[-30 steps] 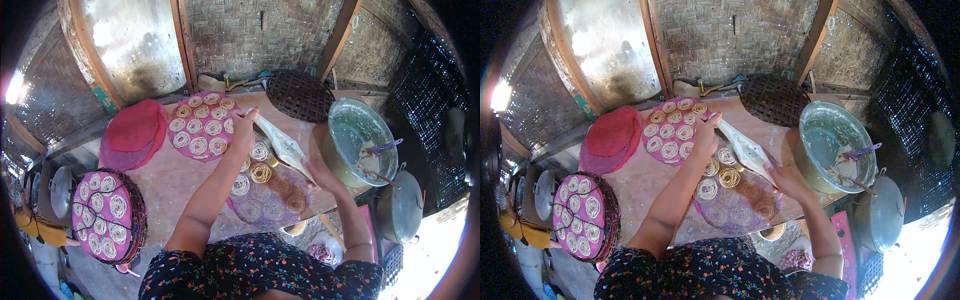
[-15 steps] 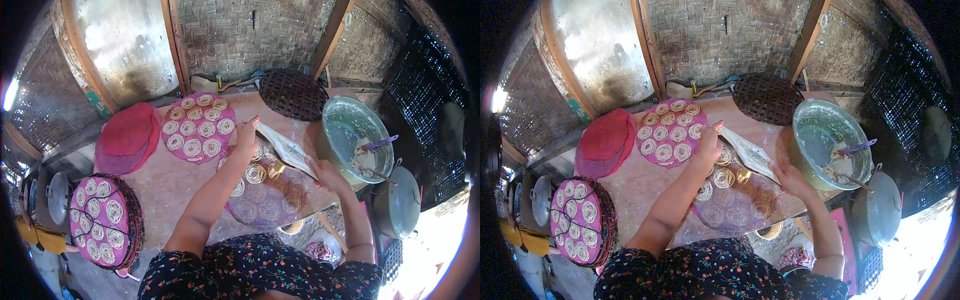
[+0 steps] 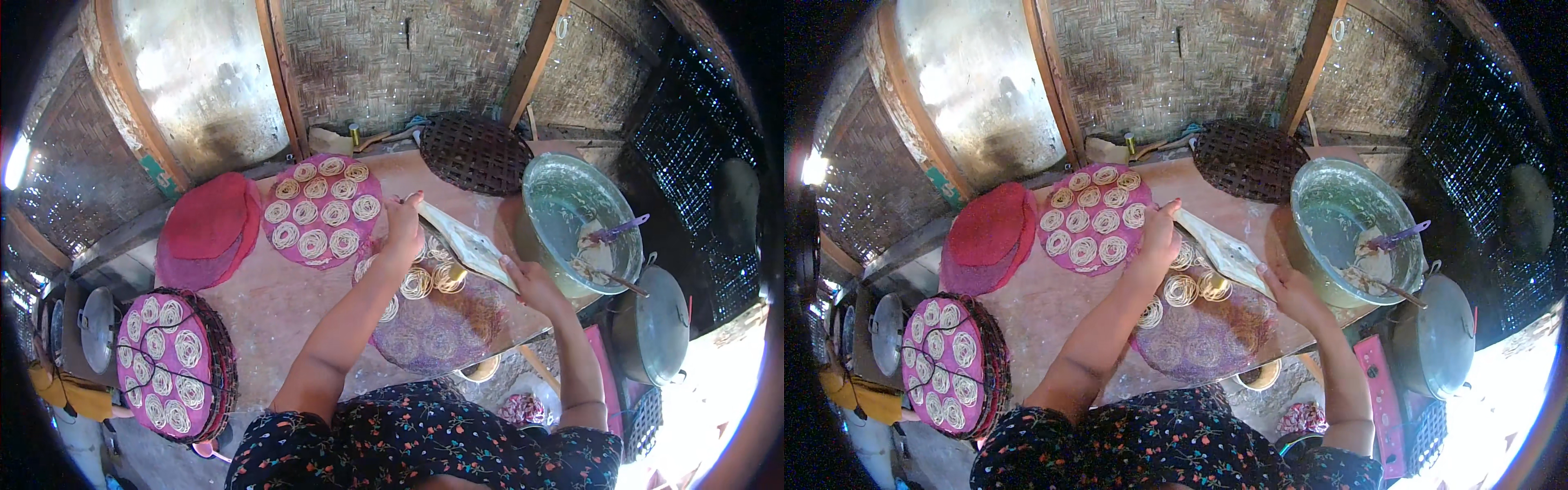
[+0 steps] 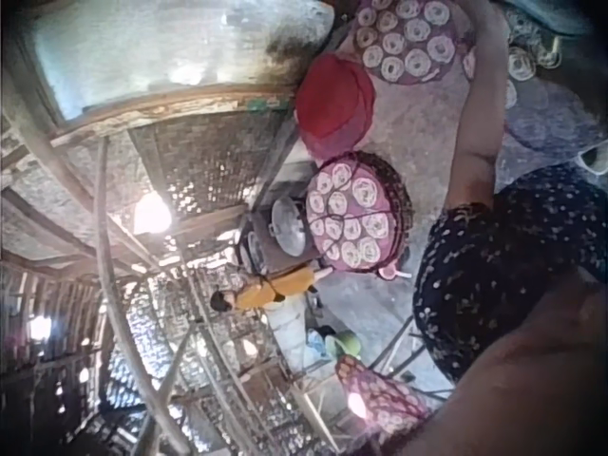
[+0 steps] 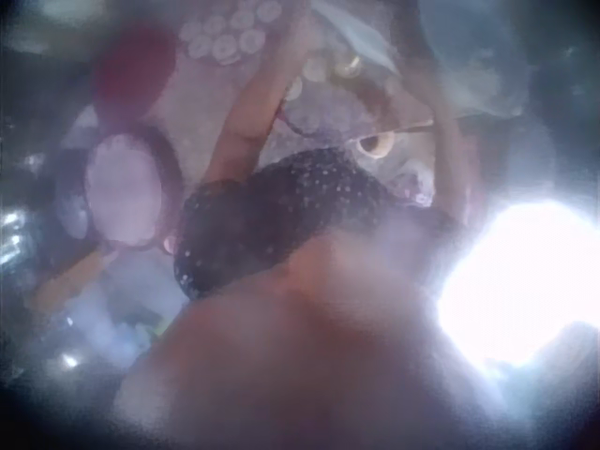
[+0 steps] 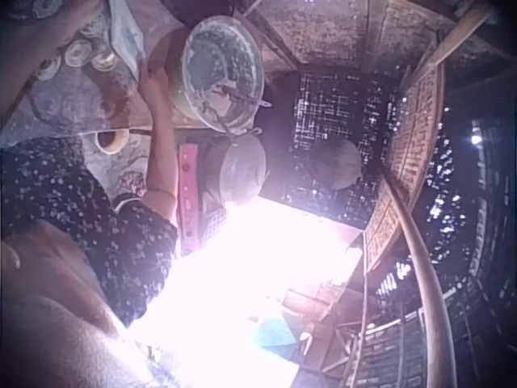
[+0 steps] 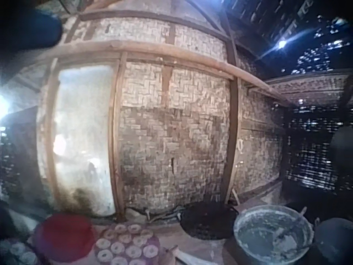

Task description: The person extrudes dough spirals onto round mats using a hand-held tool. They then lift a stack of the mats and place them inside a large metal steamer on a stove.

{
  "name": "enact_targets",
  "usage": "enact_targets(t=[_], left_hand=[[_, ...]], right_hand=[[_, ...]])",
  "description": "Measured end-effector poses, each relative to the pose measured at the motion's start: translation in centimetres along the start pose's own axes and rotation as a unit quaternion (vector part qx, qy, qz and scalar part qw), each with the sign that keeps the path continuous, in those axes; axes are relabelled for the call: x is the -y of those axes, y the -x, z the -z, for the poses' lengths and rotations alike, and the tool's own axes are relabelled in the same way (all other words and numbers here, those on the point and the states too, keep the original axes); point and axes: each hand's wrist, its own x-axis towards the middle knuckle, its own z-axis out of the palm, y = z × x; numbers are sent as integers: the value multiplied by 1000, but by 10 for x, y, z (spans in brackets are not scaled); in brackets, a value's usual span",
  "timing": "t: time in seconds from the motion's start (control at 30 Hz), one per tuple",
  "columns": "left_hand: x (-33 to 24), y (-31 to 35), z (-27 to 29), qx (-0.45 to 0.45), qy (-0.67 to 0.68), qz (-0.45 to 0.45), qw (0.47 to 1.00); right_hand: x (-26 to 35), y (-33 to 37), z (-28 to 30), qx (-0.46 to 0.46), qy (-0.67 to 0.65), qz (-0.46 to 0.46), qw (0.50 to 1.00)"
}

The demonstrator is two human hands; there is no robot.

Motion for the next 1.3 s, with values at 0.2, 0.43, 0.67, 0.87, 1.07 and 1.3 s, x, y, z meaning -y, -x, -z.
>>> enact_targets(t=[0.2,0.43,0.67,0.87,1.07,1.3], left_hand=[[35,-14,-6,-13,6,15,1000],[7,-2,-7,83,-27,68,994],[41,17,18,216,-493,61,841],[92,14,18,321,-522,253,749],[105,1,33,329,-515,274,743],[69,22,31,359,-616,139,687]], right_hand=[[-37,-14,-6,-51,86,21,995],[-55,-6,-6,8,-89,-31,995],[-77,-5,-9,-25,-85,-9,996],[-73,-7,-1,-33,-104,-41,993],[-77,-22,-11,-74,-69,4,995],[-78,-25,-13,-97,-87,-20,991]])
